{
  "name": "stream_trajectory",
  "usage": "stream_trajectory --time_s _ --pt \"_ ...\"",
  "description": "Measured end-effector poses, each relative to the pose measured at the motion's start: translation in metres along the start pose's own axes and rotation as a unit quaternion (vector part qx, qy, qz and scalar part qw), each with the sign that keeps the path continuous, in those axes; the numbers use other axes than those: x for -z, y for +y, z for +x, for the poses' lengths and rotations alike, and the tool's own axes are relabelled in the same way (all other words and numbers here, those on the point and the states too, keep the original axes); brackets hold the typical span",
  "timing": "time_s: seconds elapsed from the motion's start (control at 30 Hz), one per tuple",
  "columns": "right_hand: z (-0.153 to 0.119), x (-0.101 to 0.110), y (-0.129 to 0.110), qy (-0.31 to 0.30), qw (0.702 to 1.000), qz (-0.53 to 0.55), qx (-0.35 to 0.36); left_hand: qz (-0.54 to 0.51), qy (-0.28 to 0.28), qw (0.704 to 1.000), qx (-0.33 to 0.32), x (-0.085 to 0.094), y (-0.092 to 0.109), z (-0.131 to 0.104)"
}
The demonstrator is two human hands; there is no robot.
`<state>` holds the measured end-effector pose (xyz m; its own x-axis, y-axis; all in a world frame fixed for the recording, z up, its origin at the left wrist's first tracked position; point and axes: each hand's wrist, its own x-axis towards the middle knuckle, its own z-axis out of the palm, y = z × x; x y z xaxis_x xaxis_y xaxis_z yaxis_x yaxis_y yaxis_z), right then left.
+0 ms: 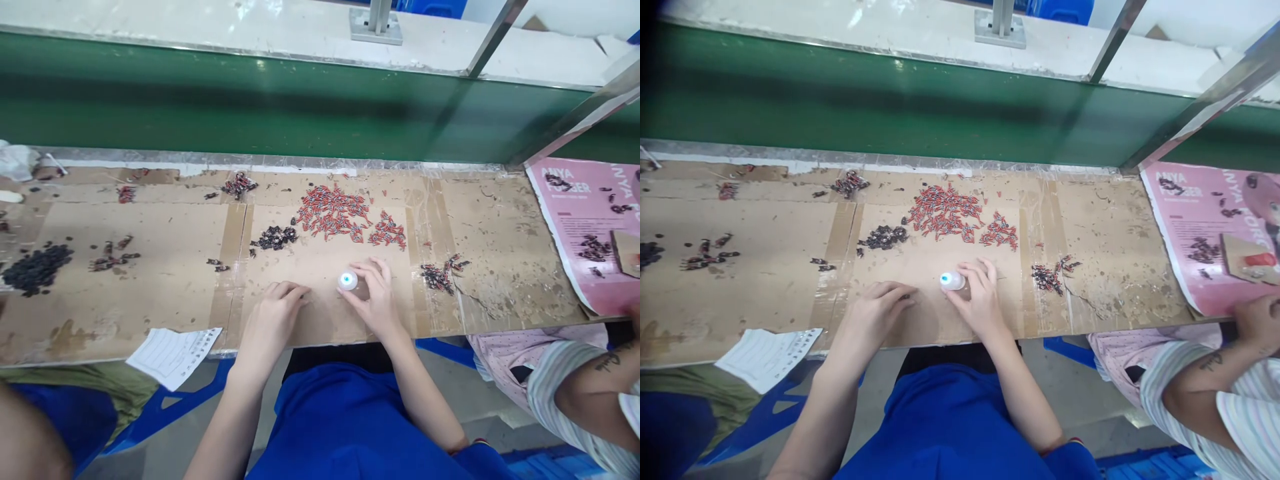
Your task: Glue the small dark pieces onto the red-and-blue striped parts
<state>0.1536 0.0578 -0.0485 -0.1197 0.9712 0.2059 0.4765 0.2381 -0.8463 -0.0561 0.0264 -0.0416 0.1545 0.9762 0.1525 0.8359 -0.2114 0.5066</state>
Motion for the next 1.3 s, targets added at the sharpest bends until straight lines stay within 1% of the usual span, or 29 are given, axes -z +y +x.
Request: stream_trajectory --time_s 0.07,0.13,0.17,0.27,0.33,0.37,0.47,0.57,0.6,0.67,0.77,0.83,0.97,1.1,1.3 --pt "0.001 0.003 -0.001 -0.009 0.996 0.081 -0.043 0.008 -0.031 0.999 0.022 0.000 0.000 0.001" --pt "0.000 0.008 -0.002 -0.008 0.980 0.168 -0.110 -0.007 -0.047 0.998 0.031 0.001 -0.001 0.004" --pt "0.000 0.011 -0.003 -0.001 0.968 0.209 -0.139 -0.028 -0.046 0.998 0.029 0.000 -0.002 0.006" --pt "0.001 0.017 -0.005 0.041 0.937 0.294 -0.183 -0.140 -0.018 0.990 0.021 -0.007 -0.001 0.016" --pt "0.002 0.020 -0.006 0.071 0.922 0.322 -0.202 -0.203 0.005 0.979 0.036 -0.015 0.002 0.021" --pt "0.003 0.021 -0.007 0.084 0.915 0.332 -0.214 -0.213 0.018 0.976 0.051 -0.018 0.004 0.022" --pt "0.004 0.020 -0.008 0.115 0.889 0.363 -0.254 -0.168 0.058 0.980 0.085 -0.024 0.006 0.021" --pt "0.003 0.016 -0.008 0.128 0.876 0.374 -0.277 -0.115 0.088 0.987 0.074 -0.025 0.002 0.017" --pt "0.004 0.014 -0.009 0.130 0.878 0.368 -0.276 -0.109 0.090 0.988 0.067 -0.024 0.001 0.016" --pt "0.005 0.010 -0.010 0.124 0.893 0.344 -0.262 -0.111 0.084 0.988 0.059 -0.024 -0.002 0.014" --pt "0.006 0.004 -0.014 0.103 0.918 0.300 -0.237 -0.129 0.068 0.987 0.072 -0.022 -0.002 0.013" --pt "0.006 0.000 -0.015 0.099 0.928 0.276 -0.230 -0.150 0.062 0.983 0.086 -0.021 0.000 0.013" --pt "0.005 -0.005 -0.012 0.099 0.937 0.246 -0.227 -0.189 0.050 0.973 0.122 -0.020 0.005 0.012" --pt "0.002 -0.006 -0.007 0.082 0.944 0.228 -0.224 -0.213 0.061 0.962 0.160 -0.021 0.008 0.010" --pt "0.001 -0.008 -0.005 0.058 0.951 0.214 -0.216 -0.234 0.071 0.955 0.168 -0.022 0.007 0.010"
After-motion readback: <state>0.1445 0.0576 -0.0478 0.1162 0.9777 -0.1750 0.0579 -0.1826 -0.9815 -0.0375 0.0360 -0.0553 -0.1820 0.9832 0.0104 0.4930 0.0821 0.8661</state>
